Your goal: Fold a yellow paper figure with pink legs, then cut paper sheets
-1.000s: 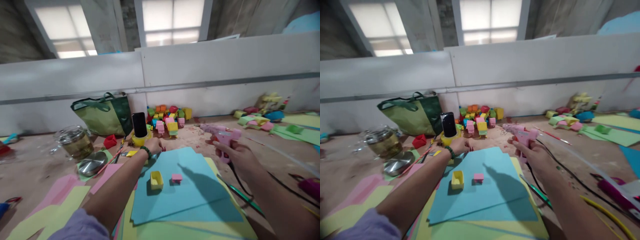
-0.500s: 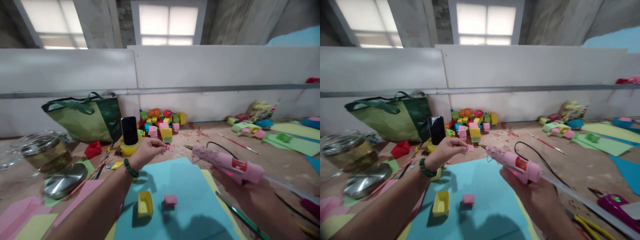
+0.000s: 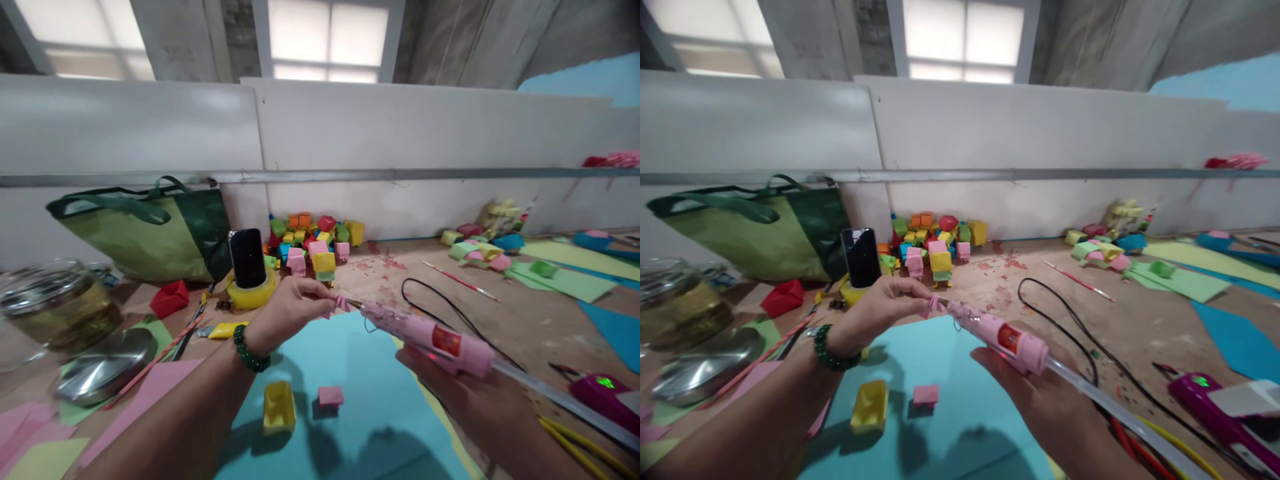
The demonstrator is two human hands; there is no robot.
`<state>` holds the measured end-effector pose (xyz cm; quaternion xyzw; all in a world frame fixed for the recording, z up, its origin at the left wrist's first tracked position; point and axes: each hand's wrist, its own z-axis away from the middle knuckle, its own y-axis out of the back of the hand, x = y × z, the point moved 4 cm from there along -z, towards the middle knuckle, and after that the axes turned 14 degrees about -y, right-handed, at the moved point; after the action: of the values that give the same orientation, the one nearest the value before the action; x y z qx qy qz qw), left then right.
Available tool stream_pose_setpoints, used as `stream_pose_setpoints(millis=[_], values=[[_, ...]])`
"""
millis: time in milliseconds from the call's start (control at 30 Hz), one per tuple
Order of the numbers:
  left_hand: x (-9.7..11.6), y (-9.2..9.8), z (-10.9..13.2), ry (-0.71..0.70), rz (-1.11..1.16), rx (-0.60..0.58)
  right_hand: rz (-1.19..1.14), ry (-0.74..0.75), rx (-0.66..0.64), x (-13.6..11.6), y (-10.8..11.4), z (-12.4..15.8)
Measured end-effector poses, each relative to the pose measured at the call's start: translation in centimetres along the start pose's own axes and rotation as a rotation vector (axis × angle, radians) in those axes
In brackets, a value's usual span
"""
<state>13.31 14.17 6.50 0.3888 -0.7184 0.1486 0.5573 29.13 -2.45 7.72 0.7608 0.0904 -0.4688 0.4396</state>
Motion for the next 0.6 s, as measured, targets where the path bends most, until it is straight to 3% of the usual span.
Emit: stream_pose_setpoints(millis=[267, 467, 600], values=[[-0.38, 0.07, -0.17, 0.032, 0.172, 0.026, 0.035, -0.041, 0.020, 0.45, 0.05, -0.04], [-0.25, -0.53, -0.07, 0.036, 0.205, 0.018, 0.035, -0.024, -0.035, 0.38, -0.16, -0.08], [-0.03, -0.82, 0.02, 0.049, 0.234, 0.005, 0.003, -0.106, 0.038, 0.11, 0.12, 0.04]])
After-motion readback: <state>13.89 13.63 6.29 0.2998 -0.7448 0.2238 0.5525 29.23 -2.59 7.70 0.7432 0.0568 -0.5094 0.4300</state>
